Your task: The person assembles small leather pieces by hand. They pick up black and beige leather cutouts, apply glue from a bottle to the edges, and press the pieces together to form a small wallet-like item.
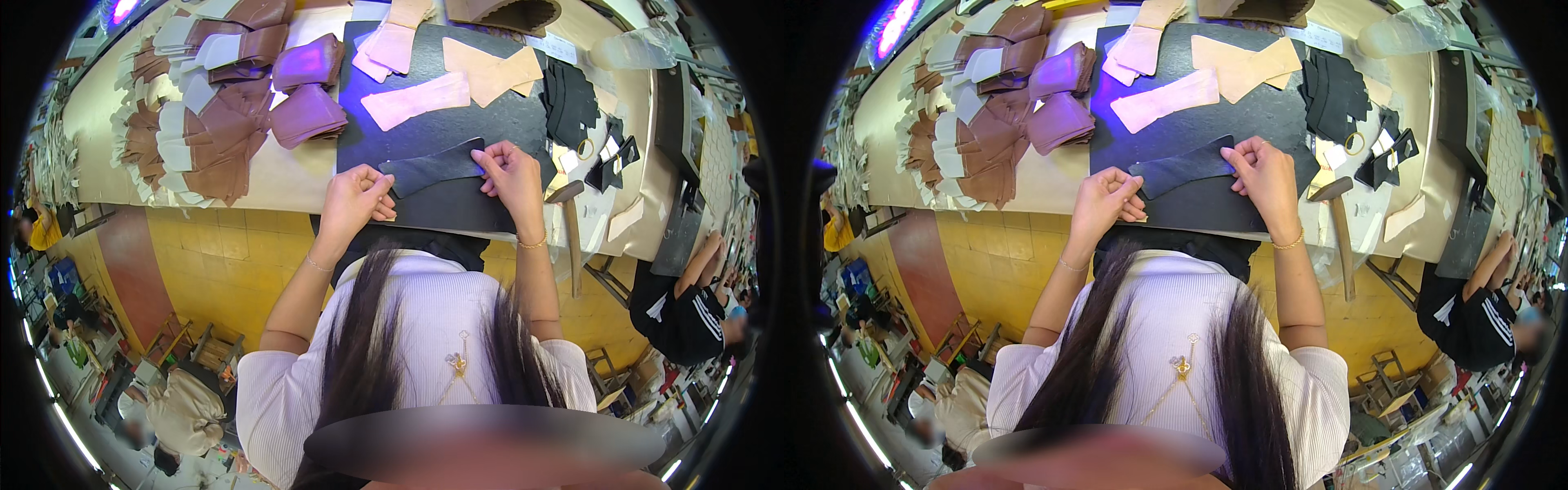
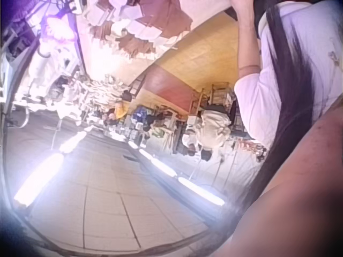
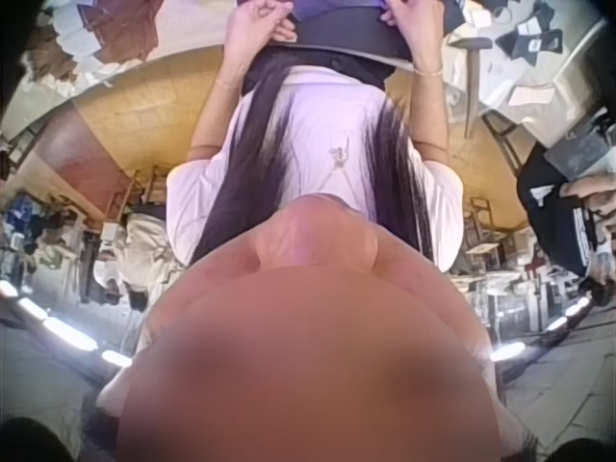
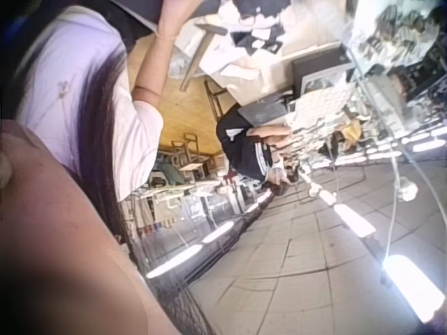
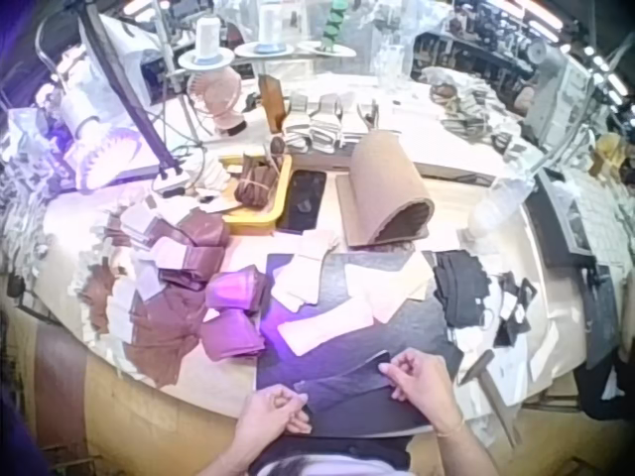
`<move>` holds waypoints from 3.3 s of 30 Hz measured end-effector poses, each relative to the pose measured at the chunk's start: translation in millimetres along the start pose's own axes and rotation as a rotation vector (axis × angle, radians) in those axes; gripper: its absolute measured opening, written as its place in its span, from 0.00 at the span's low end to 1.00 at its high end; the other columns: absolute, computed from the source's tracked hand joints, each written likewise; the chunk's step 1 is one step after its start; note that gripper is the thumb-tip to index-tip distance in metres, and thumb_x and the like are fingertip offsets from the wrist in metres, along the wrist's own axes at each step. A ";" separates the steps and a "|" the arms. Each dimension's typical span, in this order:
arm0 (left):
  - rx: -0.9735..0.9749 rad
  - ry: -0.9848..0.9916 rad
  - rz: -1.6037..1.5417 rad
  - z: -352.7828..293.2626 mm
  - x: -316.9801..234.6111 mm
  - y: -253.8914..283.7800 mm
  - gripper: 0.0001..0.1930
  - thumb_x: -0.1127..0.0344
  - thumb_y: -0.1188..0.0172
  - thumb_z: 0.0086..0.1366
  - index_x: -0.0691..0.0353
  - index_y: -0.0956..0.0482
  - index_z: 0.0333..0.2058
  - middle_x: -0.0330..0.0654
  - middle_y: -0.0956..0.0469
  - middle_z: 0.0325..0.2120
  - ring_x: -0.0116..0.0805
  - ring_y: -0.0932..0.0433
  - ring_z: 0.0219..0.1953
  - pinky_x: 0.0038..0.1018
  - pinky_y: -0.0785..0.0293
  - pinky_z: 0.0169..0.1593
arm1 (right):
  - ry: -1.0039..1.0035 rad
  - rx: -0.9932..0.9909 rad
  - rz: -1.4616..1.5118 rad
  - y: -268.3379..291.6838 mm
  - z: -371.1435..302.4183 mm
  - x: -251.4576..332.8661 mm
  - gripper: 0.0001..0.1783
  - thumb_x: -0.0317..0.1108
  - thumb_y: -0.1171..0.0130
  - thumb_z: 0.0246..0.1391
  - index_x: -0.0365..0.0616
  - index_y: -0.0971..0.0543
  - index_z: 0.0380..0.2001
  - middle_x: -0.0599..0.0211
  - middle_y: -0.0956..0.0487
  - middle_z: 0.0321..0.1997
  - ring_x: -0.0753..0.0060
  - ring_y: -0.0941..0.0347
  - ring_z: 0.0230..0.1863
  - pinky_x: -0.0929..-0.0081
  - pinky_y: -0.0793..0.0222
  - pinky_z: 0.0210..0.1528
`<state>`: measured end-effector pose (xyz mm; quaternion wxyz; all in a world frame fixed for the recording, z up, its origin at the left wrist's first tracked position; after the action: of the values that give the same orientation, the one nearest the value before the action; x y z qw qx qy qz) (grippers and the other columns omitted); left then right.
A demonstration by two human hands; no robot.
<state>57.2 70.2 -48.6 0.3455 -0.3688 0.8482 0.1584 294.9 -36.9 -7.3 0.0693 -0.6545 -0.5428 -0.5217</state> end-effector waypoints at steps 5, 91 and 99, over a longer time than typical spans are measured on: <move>-0.030 0.007 0.031 -0.7 -3.8 -0.1 0.13 0.63 0.38 0.67 0.69 0.25 0.32 0.45 0.20 0.21 0.30 0.20 0.17 0.21 0.25 0.20 | 0.013 -0.009 -0.025 -0.6 -0.3 1.9 0.13 0.37 0.33 0.55 0.36 0.21 0.30 0.69 0.23 0.17 0.79 0.26 0.15 0.80 0.32 0.18; -0.134 -1.025 0.527 8.5 -164.3 -87.5 0.15 0.66 0.35 0.62 0.65 0.19 0.47 0.50 0.22 0.44 0.44 0.22 0.42 0.35 0.26 0.47 | 0.606 -0.513 0.434 166.0 -51.5 37.7 0.07 0.29 0.35 0.58 0.39 0.21 0.37 0.79 0.28 0.29 0.89 0.32 0.31 0.89 0.35 0.36; -0.260 -0.943 0.764 41.0 -188.3 -102.9 0.20 0.61 0.33 0.60 0.70 0.19 0.46 0.55 0.22 0.41 0.49 0.21 0.43 0.37 0.26 0.47 | 0.274 -0.348 0.616 129.5 -30.6 16.8 0.12 0.34 0.37 0.61 0.39 0.20 0.44 0.81 0.22 0.30 0.94 0.35 0.25 0.90 0.39 0.25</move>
<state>244.2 119.1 53.1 0.5542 0.0313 0.6503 0.5186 375.5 -98.2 80.7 0.1826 -0.7132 -0.2096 -0.6435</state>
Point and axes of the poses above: each hand's wrist, its own z-axis towards the middle knuckle, its own y-axis out of the back of the hand, x = y × z, the point moved 10 cm from there along z, towards the middle knuckle
